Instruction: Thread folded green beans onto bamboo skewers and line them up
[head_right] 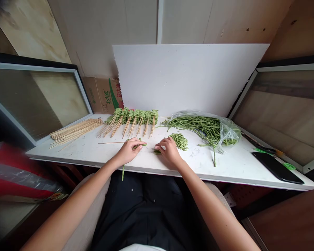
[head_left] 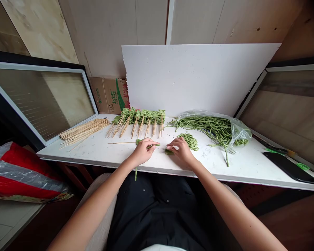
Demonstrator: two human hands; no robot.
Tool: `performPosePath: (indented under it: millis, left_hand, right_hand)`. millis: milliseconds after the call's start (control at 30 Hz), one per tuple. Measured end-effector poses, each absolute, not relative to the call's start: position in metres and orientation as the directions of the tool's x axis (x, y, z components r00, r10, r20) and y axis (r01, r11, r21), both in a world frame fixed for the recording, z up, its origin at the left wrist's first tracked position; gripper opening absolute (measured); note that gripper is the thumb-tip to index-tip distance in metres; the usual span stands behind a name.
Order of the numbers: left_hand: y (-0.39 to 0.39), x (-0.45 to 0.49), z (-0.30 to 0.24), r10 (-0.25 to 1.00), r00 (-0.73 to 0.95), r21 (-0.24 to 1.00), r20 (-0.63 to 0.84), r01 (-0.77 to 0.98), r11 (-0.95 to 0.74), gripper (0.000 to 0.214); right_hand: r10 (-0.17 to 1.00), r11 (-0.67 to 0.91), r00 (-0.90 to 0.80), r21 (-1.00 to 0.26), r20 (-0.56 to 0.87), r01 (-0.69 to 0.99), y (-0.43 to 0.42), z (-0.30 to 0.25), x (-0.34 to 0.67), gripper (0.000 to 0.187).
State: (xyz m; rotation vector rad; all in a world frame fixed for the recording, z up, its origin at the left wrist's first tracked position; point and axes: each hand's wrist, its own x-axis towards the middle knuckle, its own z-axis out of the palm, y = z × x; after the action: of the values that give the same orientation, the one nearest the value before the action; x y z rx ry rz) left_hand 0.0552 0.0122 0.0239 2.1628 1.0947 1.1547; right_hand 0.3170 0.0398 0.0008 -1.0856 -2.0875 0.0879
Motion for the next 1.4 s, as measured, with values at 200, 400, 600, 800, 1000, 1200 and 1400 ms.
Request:
performPosePath:
  millis: [200, 400, 600, 800, 1000, 1200, 1400]
  left_hand:
    - [0.01, 0.06, 0.024, 0.825, 0.32, 0.729, 0.467, 0.388, -0.563, 0.03]
    - [0.007, 0.066, 0.023, 0.857, 0.31, 0.824, 0.411, 0.276, -0.495, 0.043]
    - [0.008, 0.061, 0.027, 0.836, 0.226, 0.752, 0.501, 0.366, -0.549, 0.025]
    - [0.0, 0.067, 0.036, 0.791, 0.245, 0.704, 0.561, 0.361, -0.611, 0.019]
    - [-0.005, 0.071, 0.037, 0.746, 0.322, 0.701, 0.583, 0.265, -0.662, 0.024]
    - [-0.006, 0.073, 0.037, 0.694, 0.322, 0.698, 0.644, 0.125, -0.705, 0.027]
    - [-0.007, 0.074, 0.035, 0.653, 0.272, 0.63, 0.707, 0.179, -0.756, 0.03]
  right_hand:
    - [0.751, 0.653, -0.322, -0.579, 0.576, 0.487, 0.023, 0.023, 0.304, 0.042]
    - [0.667, 0.738, -0.327, -0.536, 0.669, 0.409, 0.009, 0.025, 0.286, 0.031]
    - [0.67, 0.715, -0.208, -0.543, 0.713, 0.44, 0.011, 0.033, 0.294, 0.027]
    - [0.579, 0.796, -0.297, -0.446, 0.759, 0.411, 0.002, 0.038, 0.286, 0.017]
    - [0.588, 0.792, -0.213, -0.5, 0.781, 0.351, -0.003, 0.036, 0.278, 0.021]
    - [0.74, 0.669, -0.169, -0.74, 0.652, 0.075, 0.001, 0.023, 0.271, 0.035]
    - [0.647, 0.758, -0.078, -0.63, 0.758, 0.166, -0.003, 0.023, 0.27, 0.022]
